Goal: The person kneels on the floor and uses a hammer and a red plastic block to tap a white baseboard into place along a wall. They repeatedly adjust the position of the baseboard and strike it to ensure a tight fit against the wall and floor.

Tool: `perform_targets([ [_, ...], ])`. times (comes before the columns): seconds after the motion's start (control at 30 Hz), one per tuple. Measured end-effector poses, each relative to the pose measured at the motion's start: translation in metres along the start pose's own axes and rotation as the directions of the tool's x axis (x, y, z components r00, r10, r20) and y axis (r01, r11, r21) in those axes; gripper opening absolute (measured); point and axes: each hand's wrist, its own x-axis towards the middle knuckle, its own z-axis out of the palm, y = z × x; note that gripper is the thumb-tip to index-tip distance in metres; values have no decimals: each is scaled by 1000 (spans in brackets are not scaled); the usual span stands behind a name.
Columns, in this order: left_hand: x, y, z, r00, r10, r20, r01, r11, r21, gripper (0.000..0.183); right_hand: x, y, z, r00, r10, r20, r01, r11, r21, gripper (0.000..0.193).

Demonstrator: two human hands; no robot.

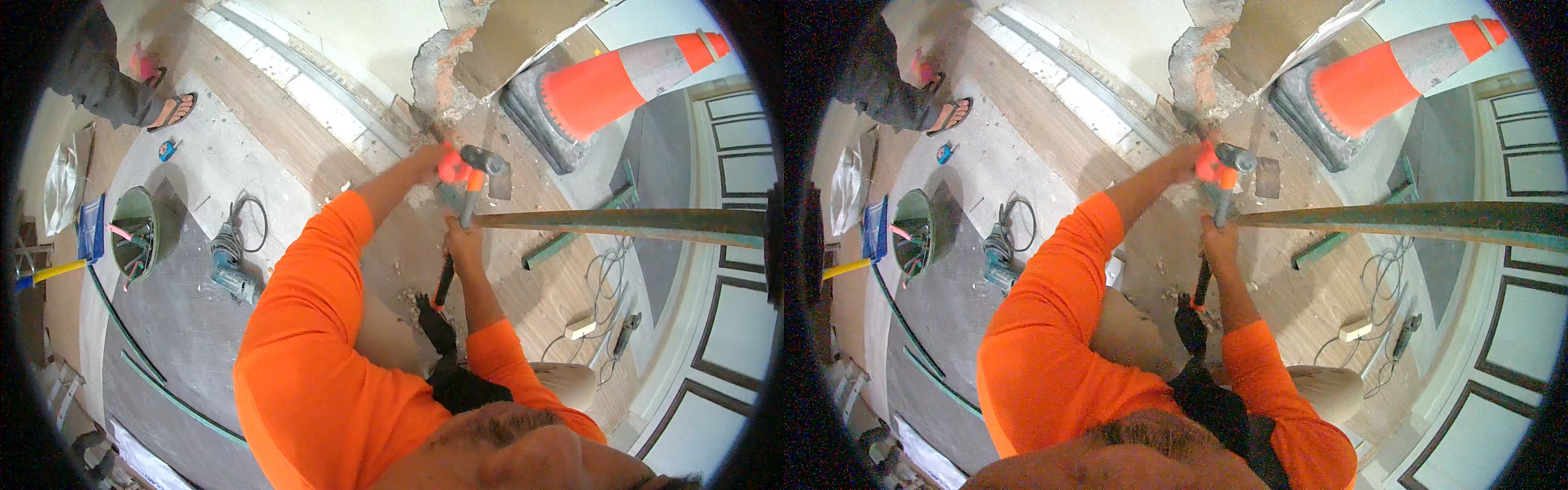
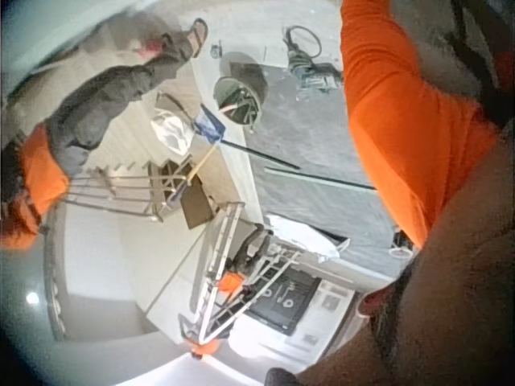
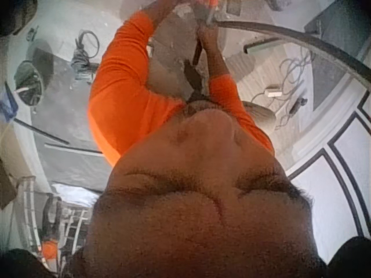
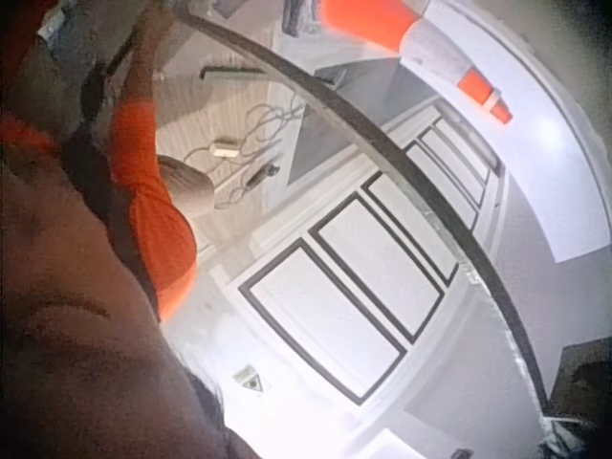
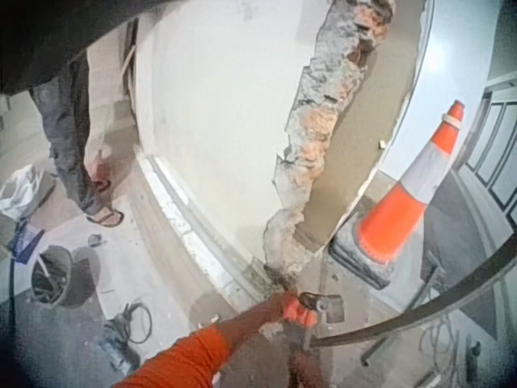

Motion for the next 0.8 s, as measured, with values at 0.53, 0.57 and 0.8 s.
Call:
perform_targets([
  [0.53,56,65,-3,645,-684,342,191,-289,-938,14,-65,-125,-19,738,-565,-369,630,773,75,31],
  [0.57,55,56,-7,715,-621,320,155,-305,-940,15,-63,-124,-20,659,-672,-339,733,674,90,29],
  [0.8,69,43,-26,888,-459,19,215,379,-900,14,57,-9,-13,947,-225,-231,120,910,-396,23],
])
